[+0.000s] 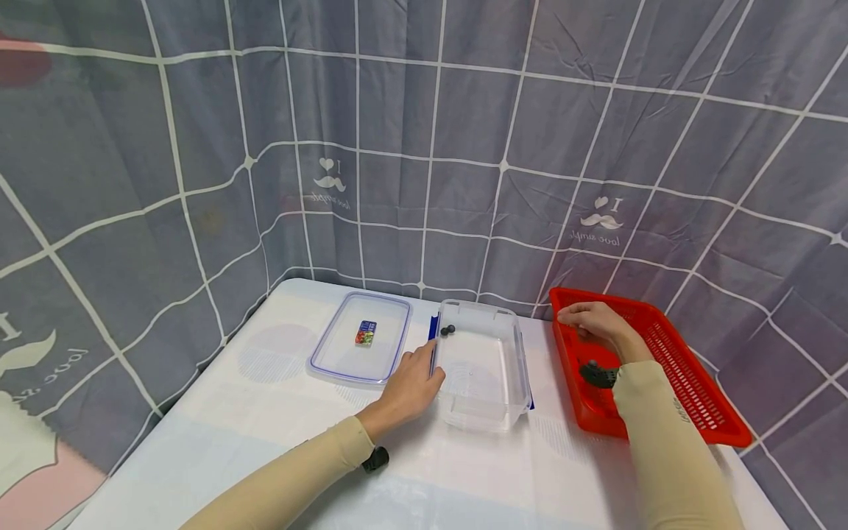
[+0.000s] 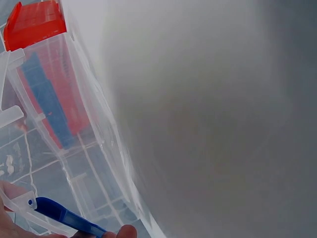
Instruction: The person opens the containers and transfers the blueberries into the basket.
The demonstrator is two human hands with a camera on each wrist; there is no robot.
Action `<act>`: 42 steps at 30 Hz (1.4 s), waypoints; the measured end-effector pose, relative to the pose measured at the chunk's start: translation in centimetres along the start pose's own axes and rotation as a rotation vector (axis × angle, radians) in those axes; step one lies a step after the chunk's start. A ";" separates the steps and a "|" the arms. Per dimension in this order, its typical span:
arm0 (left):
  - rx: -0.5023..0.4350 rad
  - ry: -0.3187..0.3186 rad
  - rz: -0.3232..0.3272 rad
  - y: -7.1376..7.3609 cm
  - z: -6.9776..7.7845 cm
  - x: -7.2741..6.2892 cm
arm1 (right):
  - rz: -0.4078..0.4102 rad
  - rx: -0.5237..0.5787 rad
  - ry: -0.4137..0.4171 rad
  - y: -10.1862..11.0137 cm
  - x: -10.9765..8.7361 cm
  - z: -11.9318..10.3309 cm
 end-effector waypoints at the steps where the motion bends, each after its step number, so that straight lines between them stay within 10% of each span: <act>1: -0.001 0.003 -0.001 0.0 0.0 0.0 | -0.002 0.010 0.010 -0.2 0.1 -0.5; 19: -0.007 0.005 0.005 0.1 -0.2 -0.1 | -0.071 0.102 0.071 -6.7 3.9 -6.8; 42: -0.011 0.002 0.013 0.2 0.2 -0.1 | -0.149 0.189 0.031 -14.4 7.7 -8.2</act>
Point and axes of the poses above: each hand's wrist, its own x-axis towards the middle knuckle, its own y-axis out of the back of the hand, z = x × y, the point moved 8 cm from there along x, towards the middle knuckle, and after that the axes turned 11 degrees about -x, right-handed, at the moved point
